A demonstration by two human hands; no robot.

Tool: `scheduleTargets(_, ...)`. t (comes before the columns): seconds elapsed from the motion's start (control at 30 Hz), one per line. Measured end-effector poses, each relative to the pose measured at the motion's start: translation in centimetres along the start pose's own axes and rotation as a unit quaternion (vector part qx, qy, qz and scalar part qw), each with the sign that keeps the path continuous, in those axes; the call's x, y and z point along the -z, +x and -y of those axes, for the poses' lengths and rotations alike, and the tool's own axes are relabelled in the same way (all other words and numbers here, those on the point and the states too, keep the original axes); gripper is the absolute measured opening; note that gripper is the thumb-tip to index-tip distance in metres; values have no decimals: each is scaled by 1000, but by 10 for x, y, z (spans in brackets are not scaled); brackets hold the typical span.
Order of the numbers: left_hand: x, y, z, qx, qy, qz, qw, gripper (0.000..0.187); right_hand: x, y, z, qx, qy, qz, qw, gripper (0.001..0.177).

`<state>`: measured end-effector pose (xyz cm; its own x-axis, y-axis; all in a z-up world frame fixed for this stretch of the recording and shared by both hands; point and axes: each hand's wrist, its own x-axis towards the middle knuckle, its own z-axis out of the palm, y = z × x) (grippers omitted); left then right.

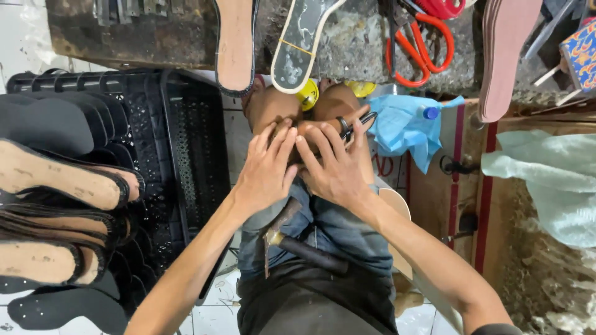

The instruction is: Assembling sandals by stretching straps over a last and securing them to the sole using tools.

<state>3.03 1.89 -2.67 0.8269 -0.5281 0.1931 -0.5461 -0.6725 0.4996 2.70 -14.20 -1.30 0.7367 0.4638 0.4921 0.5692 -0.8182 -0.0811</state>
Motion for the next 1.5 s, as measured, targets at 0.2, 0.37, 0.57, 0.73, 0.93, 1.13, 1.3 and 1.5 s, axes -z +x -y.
scheduleTargets(0.2,-5,-6,7,-2,7,-21,1000,57,8,4,-3,-6,38,0,999,40)
scheduleTargets(0.37,8,-18,-20,48,22,-63,997,65,45,-21,-18,-82,109,34,990,57)
scheduleTargets(0.57,-19,-22,1,-10,47,-107,993,54,70,-62,-11,-208,173,-8,963,34)
scheduleTargets(0.73,-5,-10,-32,-20,141,-100,985,68,105,-48,8,-252,170,68,950,29)
scheduleTargets(0.93,-2,9,-42,53,115,-105,986,67,83,-76,18,-301,284,48,909,27)
scheduleTargets(1.13,34,7,-92,168,-634,-214,724,89,69,-80,44,-361,514,5,778,72)
scheduleTargets(1.3,40,-5,-108,229,-804,-183,518,56,105,-47,57,-411,393,143,810,82)
scheduleTargets(1.5,-14,-52,-60,223,-830,-279,429,60,104,-48,17,-255,343,126,895,69)
